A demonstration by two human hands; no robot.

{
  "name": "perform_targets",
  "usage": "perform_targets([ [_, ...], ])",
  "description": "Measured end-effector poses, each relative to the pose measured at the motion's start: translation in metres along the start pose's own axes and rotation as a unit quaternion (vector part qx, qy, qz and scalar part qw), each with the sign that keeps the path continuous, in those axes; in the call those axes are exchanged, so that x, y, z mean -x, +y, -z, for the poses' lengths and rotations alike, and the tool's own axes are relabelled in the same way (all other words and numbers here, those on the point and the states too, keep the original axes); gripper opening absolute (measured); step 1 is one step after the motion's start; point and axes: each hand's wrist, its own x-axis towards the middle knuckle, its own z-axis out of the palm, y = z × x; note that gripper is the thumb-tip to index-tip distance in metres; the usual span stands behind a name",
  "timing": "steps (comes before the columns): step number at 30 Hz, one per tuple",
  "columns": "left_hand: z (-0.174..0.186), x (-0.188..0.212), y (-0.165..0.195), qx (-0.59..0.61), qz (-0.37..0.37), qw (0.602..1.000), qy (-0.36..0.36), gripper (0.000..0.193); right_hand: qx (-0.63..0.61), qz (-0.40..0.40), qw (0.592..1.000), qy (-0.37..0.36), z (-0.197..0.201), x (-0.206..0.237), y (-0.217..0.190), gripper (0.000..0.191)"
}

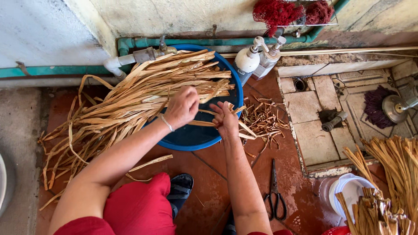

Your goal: The person repeatedly picks long dried plant stems from a blue basin, strips off outer layers by hand, and places the cleaned stems into a red basket. Waste pieces fall onto the tiled floor during the process.

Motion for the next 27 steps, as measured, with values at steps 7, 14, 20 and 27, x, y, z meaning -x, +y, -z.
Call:
perform_targets([
  [7, -0.006, 0.043, 0.044, 0.062, 0.062, 0.981, -0.174, 0.008, -0.037, 0.083, 0.996, -0.017, 0.001, 0.008, -0.02, 0.023],
  [14, -0.018, 0.034, 0.03, 0.182, 0.11, 0.954, -0.214, 0.038, -0.008, 0.148, 0.989, 0.003, -0.001, 0.035, -0.05, 0.014],
  [20, -0.065, -0.008, 0.047, 0.329, 0.231, 0.9, -0.168, 0.024, 0.065, 0.164, 0.984, -0.027, -0.02, 0.066, -0.046, 0.015],
  [27, -0.087, -0.03, 0.066, 0.133, 0.204, 0.953, -0.18, 0.032, 0.005, 0.218, 0.975, -0.051, -0.018, 0.073, -0.037, 0.031],
])
